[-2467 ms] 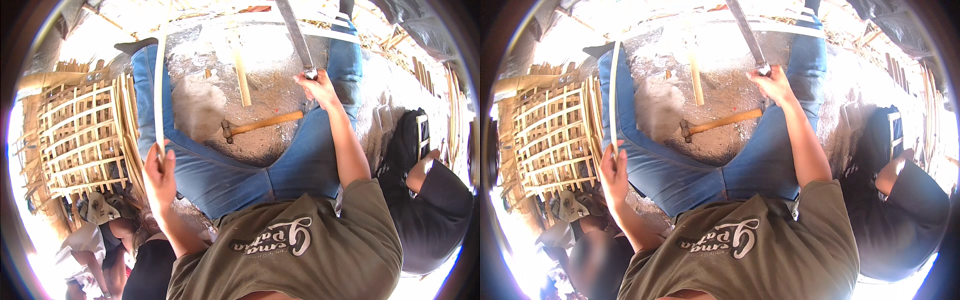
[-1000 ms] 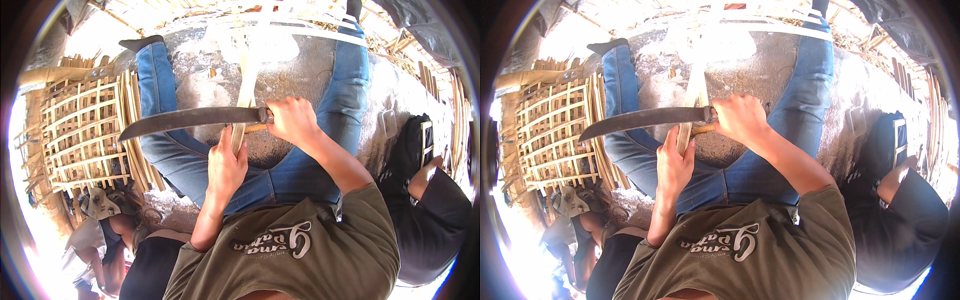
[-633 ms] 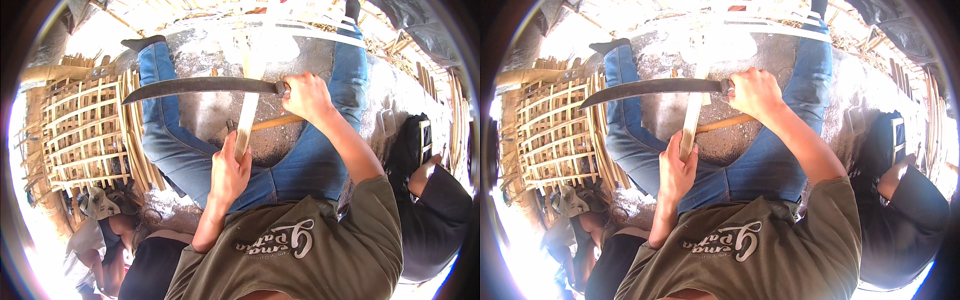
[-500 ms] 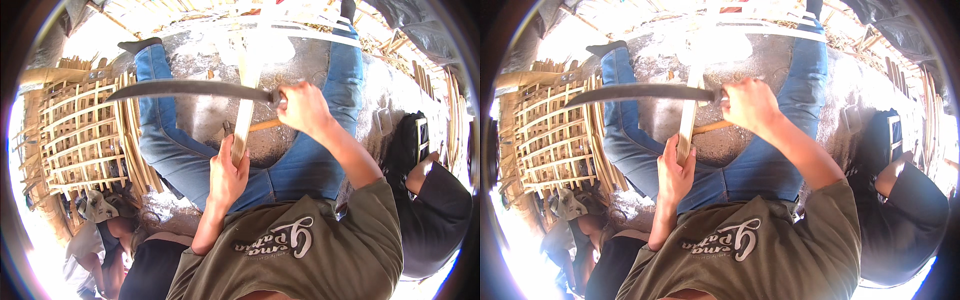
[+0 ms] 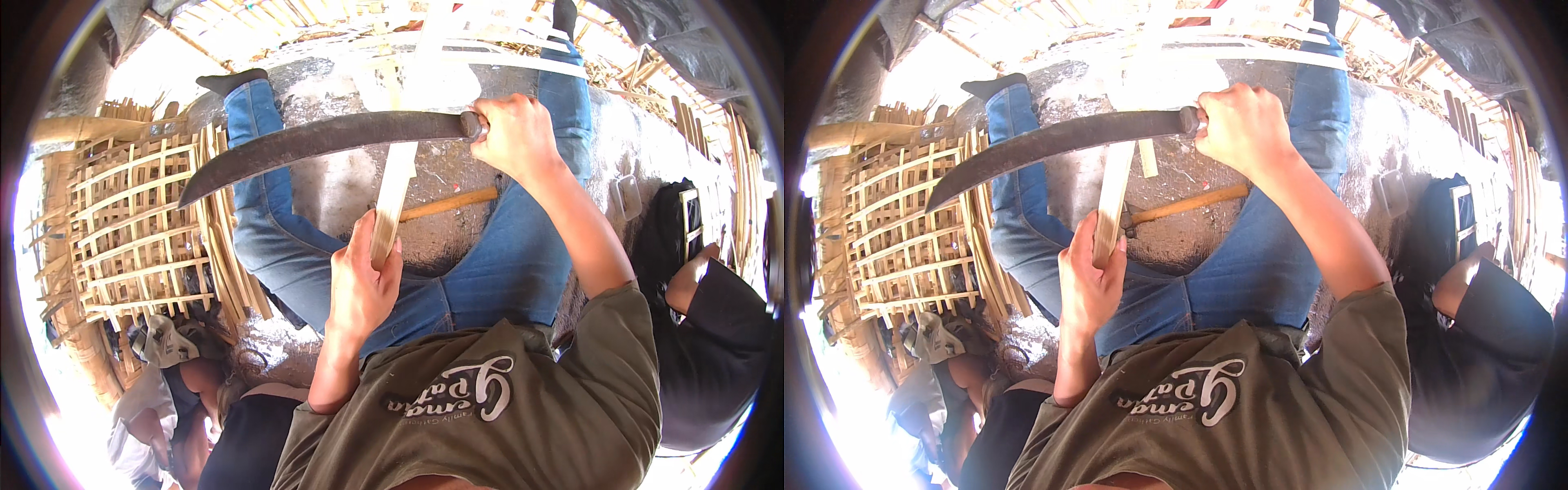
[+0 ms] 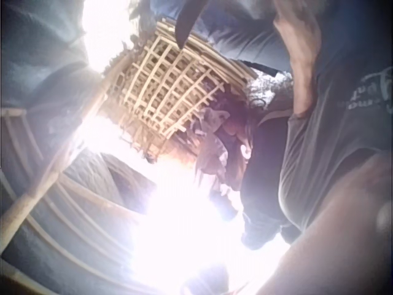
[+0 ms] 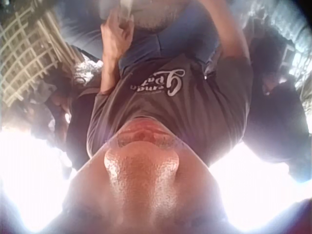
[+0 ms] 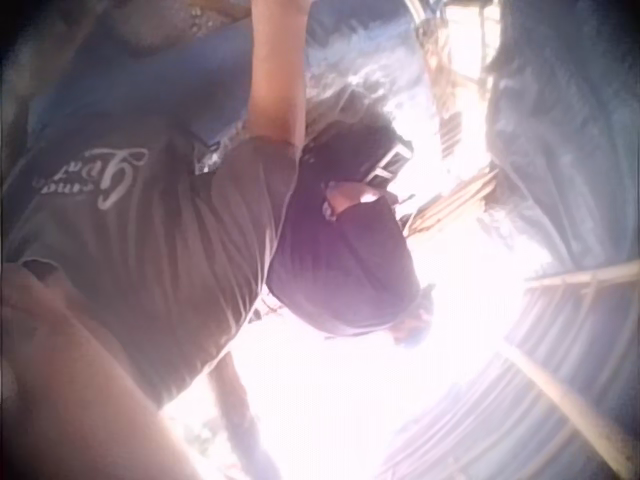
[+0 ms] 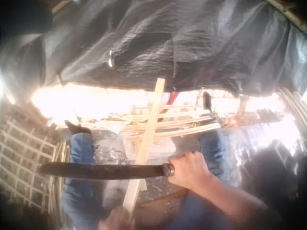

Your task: The person sits on the floor and uses a curved blade to shave thin bamboo strips, holding the strip with one hand and drawing the blade along its length repeatedly. The person occasionally pauses to inspect the strip before continuing to shave it.

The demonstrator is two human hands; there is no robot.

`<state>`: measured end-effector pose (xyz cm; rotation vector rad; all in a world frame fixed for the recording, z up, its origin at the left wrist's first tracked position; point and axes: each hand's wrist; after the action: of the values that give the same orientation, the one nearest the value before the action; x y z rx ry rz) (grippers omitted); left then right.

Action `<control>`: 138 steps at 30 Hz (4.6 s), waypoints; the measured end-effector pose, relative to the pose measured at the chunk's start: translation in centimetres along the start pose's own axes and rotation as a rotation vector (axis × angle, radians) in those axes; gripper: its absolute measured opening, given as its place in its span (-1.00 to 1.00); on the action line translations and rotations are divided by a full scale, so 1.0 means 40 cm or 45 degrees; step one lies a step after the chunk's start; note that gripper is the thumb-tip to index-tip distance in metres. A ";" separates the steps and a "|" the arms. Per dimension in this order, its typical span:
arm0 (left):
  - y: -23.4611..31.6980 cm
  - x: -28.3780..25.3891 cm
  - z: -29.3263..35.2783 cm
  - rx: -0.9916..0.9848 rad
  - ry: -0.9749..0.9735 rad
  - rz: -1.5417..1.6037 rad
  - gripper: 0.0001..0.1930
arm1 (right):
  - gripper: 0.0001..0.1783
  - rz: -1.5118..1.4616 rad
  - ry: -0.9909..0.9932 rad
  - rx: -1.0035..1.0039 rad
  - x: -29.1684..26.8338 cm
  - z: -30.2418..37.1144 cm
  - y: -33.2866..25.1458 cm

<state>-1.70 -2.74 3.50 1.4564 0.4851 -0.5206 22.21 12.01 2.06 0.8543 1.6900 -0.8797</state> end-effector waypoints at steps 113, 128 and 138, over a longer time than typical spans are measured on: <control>-0.027 0.042 0.030 -0.279 -0.491 0.629 -0.55 | -0.84 -0.262 -0.154 -0.089 0.016 0.129 -0.037; 0.008 0.061 0.084 -0.451 -0.529 0.706 -0.61 | -0.78 -0.307 -0.198 0.238 -0.037 0.100 0.034; 0.022 0.023 0.100 -0.492 -0.591 0.724 -0.60 | -0.78 -0.098 0.055 0.367 0.009 0.037 0.192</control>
<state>-0.48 -6.73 3.87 0.9923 -0.1949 -0.2693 29.38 14.50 0.20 1.0108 1.6657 -1.1854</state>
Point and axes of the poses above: each hand's wrist, its own z-axis away from the middle knuckle, its own x-axis out of the palm, y = z × x, and after that the axes turned 8 degrees about -x, right-handed
